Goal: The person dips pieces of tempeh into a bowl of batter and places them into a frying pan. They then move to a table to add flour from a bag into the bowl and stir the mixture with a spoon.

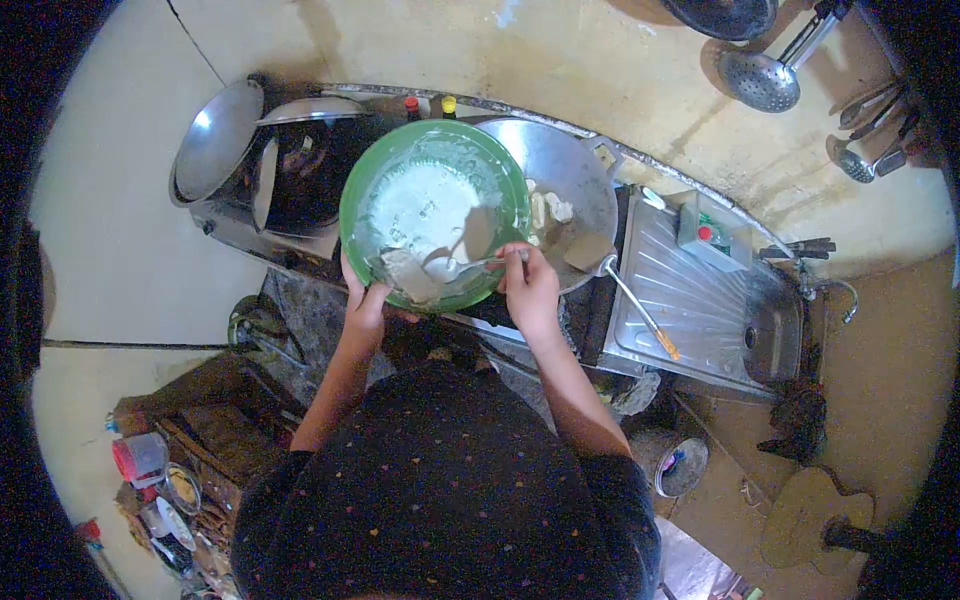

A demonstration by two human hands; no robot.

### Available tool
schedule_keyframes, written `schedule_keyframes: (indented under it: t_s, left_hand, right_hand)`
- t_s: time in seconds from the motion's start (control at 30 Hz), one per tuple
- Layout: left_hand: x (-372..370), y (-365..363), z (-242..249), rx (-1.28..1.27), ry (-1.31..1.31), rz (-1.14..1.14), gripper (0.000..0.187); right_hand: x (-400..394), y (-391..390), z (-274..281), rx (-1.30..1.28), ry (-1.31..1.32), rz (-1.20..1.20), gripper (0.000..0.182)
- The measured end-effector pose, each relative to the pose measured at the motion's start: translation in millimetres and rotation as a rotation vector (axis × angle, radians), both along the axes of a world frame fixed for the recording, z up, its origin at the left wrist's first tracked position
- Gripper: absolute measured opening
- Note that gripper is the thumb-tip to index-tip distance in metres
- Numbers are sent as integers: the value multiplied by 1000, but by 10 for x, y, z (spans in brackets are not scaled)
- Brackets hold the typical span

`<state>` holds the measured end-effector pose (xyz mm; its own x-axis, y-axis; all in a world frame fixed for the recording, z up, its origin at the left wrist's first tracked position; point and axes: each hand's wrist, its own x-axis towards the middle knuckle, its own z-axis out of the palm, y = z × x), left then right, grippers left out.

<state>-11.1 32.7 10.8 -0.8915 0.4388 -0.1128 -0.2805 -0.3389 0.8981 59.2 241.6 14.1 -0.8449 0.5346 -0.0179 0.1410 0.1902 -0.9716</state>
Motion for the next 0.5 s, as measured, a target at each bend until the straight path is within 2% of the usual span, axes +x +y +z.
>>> schedule_keyframes:
  t_s: [0.13, 0.23, 0.33, 0.5]
  left_hand:
    - [20, 41, -61, -9, 96, -44, 80]
    - [59, 89, -78, -14, 26, -49, 80]
    - [92, 94, -19, -16, -15, -31, 80]
    - [80, 35, -3, -35, -94, 38, 79]
  right_hand:
    - [-51, -85, -134, -329, -29, 1, 23]
    - [-17, -123, -98, -556, -97, -45, 22]
    - [27, -120, -3, -540, -45, -113, 22]
    - [73, -105, 15, -180, 118, -65, 22]
